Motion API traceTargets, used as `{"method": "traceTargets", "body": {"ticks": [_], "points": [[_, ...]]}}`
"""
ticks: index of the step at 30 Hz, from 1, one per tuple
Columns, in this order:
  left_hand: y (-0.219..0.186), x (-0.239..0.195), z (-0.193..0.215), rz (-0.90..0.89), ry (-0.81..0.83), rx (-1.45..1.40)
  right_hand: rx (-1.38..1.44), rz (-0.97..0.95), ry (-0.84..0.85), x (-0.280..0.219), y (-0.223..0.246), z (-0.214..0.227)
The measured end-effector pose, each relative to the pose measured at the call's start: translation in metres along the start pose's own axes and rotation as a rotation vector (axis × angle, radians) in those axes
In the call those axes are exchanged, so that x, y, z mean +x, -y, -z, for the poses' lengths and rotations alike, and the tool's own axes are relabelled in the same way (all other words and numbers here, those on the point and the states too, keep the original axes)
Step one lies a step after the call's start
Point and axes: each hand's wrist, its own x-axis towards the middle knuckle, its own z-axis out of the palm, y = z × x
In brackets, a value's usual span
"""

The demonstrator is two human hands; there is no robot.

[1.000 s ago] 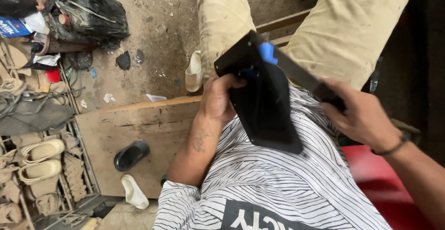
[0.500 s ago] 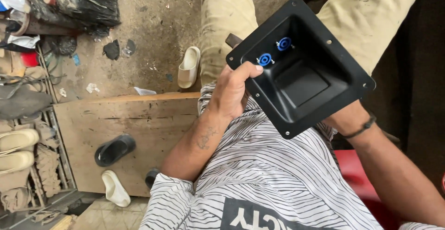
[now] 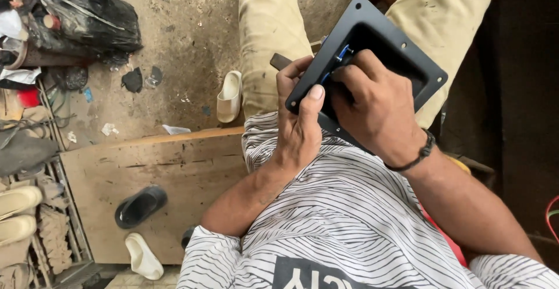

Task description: Filing the edges of a plastic speaker terminal housing and inserting blue electrical connectors

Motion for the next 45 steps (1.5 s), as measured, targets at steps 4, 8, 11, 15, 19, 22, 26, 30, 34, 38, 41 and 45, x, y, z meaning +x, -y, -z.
{"method": "traceTargets", "body": {"ticks": [4,8,11,15,19,22,26,30,34,38,41,45], "points": [[0.006,0.0,0.001,0.012,0.007,-0.036,-0.071,0.011,-0.006,0.001,-0.002,-0.006],[0.01,-0.001,0.002,0.015,0.012,-0.058,-0.188,0.057,0.055,0.003,-0.002,-0.005],[0.021,-0.001,0.006,-0.001,-0.037,0.021,-0.223,0.042,0.101,0.001,-0.004,-0.014],[0.036,0.004,0.007,0.041,-0.116,0.123,-0.052,-0.002,0.1,0.005,-0.008,-0.012],[0.017,0.006,-0.01,0.082,-0.099,0.305,-0.049,0.043,-0.131,0.0,-0.018,-0.022],[0.013,0.004,-0.021,0.028,-0.153,0.209,-0.061,0.009,-0.013,-0.003,-0.021,-0.017],[0.013,0.016,-0.038,0.101,-0.134,0.235,-0.161,-0.08,-0.018,-0.012,-0.031,-0.008],[-0.002,0.042,-0.057,0.084,-0.062,0.147,-0.232,-0.065,-0.319,-0.014,-0.06,0.045],[-0.007,0.1,-0.103,-0.013,0.057,0.114,-0.36,-0.249,-0.472,-0.022,-0.121,0.109],[-0.018,0.181,-0.191,-0.372,0.313,0.383,-0.186,-0.292,-0.646,-0.042,-0.137,0.181],[-0.017,0.239,-0.266,-0.334,0.325,0.434,-0.219,-0.365,-0.719,-0.081,-0.131,0.234],[0.036,0.322,-0.352,-0.737,0.136,0.414,-0.335,-0.896,-0.946,-0.172,-0.131,0.272]]}}
